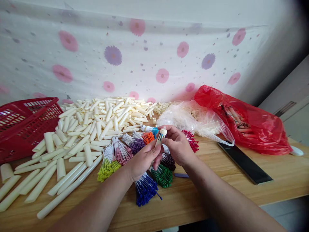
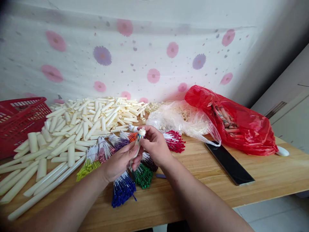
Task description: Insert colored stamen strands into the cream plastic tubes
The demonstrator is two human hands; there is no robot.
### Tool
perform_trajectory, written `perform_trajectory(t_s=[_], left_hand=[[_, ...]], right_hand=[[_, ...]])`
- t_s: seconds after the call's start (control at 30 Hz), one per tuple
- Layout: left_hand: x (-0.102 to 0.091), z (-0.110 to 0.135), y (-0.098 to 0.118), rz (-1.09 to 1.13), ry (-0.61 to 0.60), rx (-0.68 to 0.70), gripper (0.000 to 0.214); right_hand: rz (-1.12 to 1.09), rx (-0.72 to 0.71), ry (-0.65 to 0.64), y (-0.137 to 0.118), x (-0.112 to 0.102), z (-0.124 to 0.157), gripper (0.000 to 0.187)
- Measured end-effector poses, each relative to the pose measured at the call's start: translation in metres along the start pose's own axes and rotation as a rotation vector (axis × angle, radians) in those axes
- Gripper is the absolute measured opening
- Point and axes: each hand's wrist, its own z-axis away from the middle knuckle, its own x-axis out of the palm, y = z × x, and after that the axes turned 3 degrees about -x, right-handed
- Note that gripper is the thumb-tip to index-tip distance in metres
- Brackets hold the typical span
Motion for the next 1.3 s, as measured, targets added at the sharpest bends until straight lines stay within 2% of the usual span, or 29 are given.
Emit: perform_trajectory(t_s=[0.23,0.4,0.57,0.73,0.9,1.0,1.1,1.2,1.3], left_hand=[[-0.003,-0.002,-0.001,0.205,-0.026,-0.06,0.04],[-0.002,0.0,0.0,0.305,-0.041,-0.079,0.037],[-0.001,0.001,0.001,0.381,-0.033,-0.115,0.034],[-0.005,0.002,0.003,0.333,-0.092,-0.195,0.034],[-0.005,0.002,0.003,0.388,-0.13,-0.175,0.035],[-0.003,0.002,0.001,0.412,-0.149,-0.16,0.034],[-0.003,0.001,-0.001,0.436,-0.158,-0.152,0.033],[-0.005,0.0,-0.002,0.46,-0.167,-0.139,0.032],[-0.006,0.001,0.0,0.487,-0.177,-0.125,0.033]], right_hand=[[0.158,-0.117,-0.035,0.005,-0.009,-0.003,0.048],[0.082,-0.097,-0.067,0.006,-0.014,-0.004,0.033],[0.153,-0.094,-0.052,0.008,-0.015,-0.006,0.029],[0.024,-0.083,0.061,0.007,-0.013,-0.008,0.018],[-0.138,0.03,0.004,0.002,-0.009,-0.007,0.028],[-0.161,0.032,-0.013,0.001,-0.007,-0.007,0.03],[-0.183,0.01,-0.088,0.003,-0.006,-0.008,0.035],[-0.131,-0.02,-0.146,0.004,-0.008,-0.009,0.041],[-0.015,-0.074,-0.132,0.004,-0.013,-0.007,0.047]])
